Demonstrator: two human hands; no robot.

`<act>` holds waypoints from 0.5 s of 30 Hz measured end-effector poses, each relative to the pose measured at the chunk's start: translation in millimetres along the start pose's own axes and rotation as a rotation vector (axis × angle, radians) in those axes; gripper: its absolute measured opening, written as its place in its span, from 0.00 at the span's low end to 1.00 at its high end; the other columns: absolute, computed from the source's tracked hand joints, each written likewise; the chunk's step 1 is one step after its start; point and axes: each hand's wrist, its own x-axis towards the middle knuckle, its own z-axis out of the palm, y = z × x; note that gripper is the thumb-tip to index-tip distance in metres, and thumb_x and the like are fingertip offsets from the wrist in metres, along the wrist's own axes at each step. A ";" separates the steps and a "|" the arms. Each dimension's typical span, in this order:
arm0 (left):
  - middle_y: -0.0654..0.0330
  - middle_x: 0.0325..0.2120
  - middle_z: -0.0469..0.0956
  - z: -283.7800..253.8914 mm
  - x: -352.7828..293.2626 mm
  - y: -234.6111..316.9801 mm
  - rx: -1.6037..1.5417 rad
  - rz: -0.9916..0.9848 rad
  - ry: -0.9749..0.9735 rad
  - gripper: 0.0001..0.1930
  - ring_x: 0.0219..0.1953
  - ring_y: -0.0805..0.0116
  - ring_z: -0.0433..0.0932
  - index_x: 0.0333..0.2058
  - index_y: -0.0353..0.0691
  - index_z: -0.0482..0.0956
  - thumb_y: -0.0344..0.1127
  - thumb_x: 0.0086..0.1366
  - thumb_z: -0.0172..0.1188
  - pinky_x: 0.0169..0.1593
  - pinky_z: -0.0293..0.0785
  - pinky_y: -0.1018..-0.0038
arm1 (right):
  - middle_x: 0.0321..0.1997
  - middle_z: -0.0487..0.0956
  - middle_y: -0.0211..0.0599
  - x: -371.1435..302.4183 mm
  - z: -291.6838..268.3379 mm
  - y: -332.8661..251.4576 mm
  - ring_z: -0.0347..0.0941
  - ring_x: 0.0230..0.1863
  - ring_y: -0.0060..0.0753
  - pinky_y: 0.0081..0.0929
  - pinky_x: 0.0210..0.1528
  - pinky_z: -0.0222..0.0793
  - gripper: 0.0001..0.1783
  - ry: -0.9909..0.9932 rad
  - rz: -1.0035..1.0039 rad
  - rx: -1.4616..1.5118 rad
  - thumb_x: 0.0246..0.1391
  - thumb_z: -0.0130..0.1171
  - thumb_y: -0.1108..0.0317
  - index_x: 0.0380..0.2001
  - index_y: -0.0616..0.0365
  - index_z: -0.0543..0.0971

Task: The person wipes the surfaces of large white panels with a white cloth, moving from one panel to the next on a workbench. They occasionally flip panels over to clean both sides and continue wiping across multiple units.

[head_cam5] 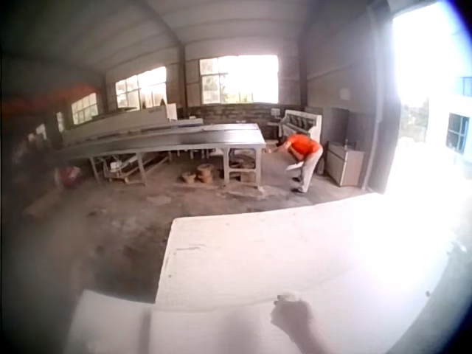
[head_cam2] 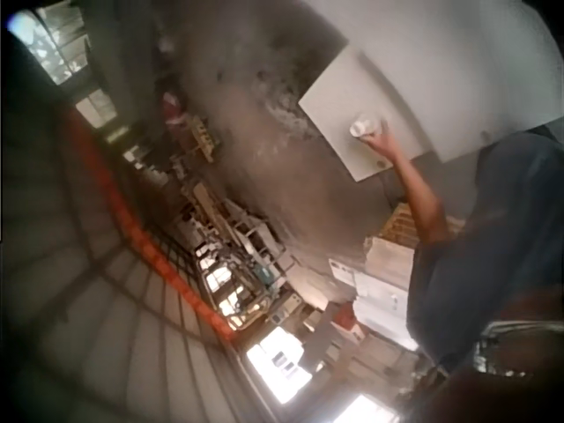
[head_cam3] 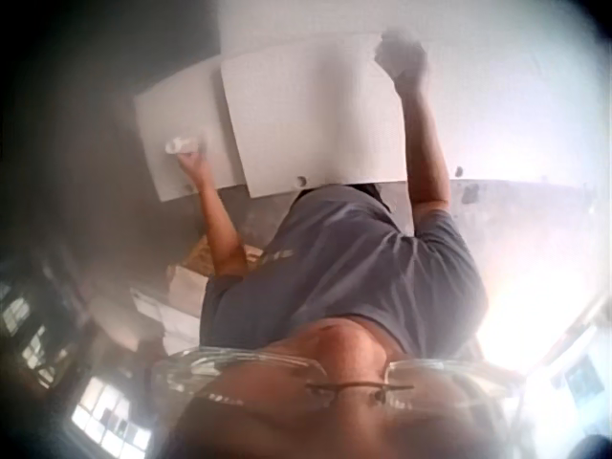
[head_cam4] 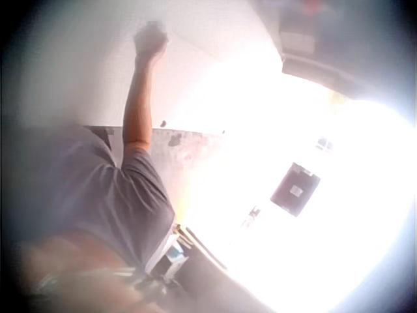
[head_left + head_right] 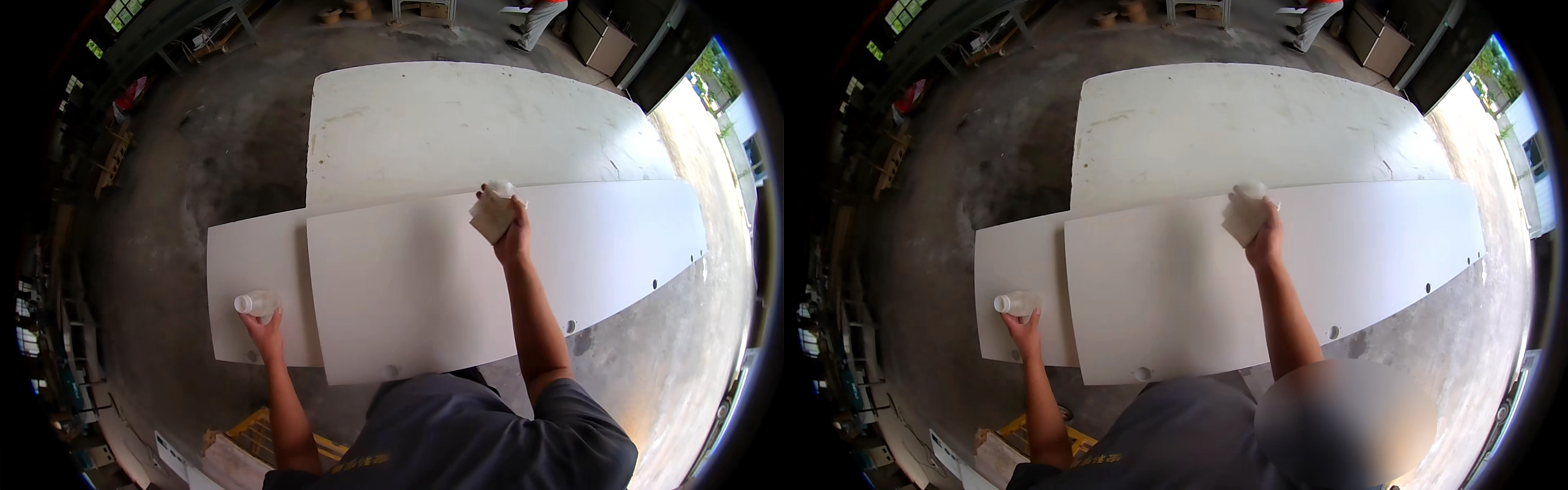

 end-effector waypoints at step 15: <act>0.42 0.68 0.59 -20.8 -86.6 -25.9 0.987 0.323 -0.083 0.27 0.70 0.41 0.57 0.64 0.34 0.63 0.40 0.71 0.52 0.70 0.52 0.47 | 0.79 0.49 0.50 46.2 55.8 121.5 0.37 0.81 0.48 0.47 0.80 0.30 0.50 -0.350 -0.469 -2.067 0.64 0.42 0.34 0.72 0.69 0.53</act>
